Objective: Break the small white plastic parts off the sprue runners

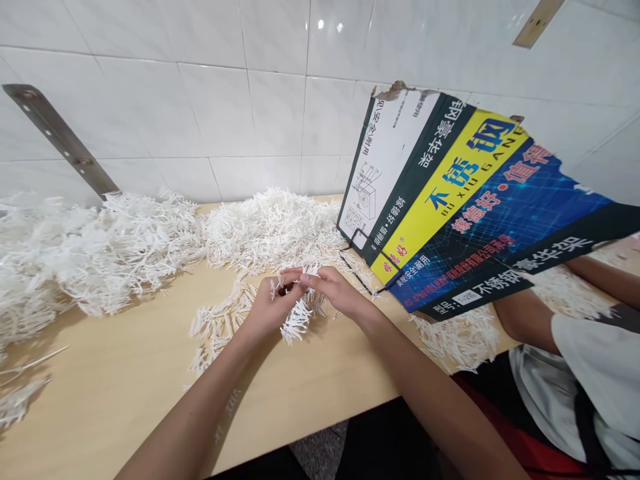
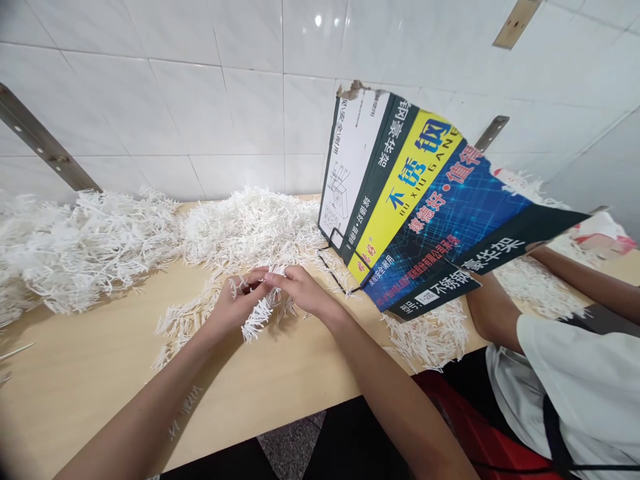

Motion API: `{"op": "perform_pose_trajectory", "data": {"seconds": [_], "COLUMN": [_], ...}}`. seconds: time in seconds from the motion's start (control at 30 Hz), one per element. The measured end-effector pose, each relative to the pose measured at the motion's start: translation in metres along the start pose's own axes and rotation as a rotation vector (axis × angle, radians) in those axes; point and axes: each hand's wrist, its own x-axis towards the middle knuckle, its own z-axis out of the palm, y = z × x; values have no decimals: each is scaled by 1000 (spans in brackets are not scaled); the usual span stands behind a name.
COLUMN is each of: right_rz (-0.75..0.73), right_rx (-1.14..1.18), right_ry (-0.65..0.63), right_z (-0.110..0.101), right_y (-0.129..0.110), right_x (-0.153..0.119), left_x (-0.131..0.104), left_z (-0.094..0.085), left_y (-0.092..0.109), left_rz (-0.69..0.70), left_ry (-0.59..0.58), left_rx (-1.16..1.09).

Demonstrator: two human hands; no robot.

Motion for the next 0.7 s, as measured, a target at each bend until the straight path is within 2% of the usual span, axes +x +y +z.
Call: {"op": "perform_pose_trajectory", "data": {"seconds": [0.1,0.27,0.43,0.53,0.7], "right_rz": [-69,-106,-94,-88,-96], "right_rx": [47,88,133,82,-142], "right_ry": [-92,-43,-80,0,272], "right_z": [1,3,5,10,17], "right_y": [-6,-10,-11,-6,15], "right_x": [-1,-4,-4,-2,2], "left_x": [2,3,4,4,5], "left_z": [0,1,0,2,8], "left_y": [-4,-3,-3,-5,-8], "left_rz": [-21,-31,-60,-56,-147], "left_ry": [-11,8,39,43,30], "left_rx": [-30,-53,-47,-63,-101]}}
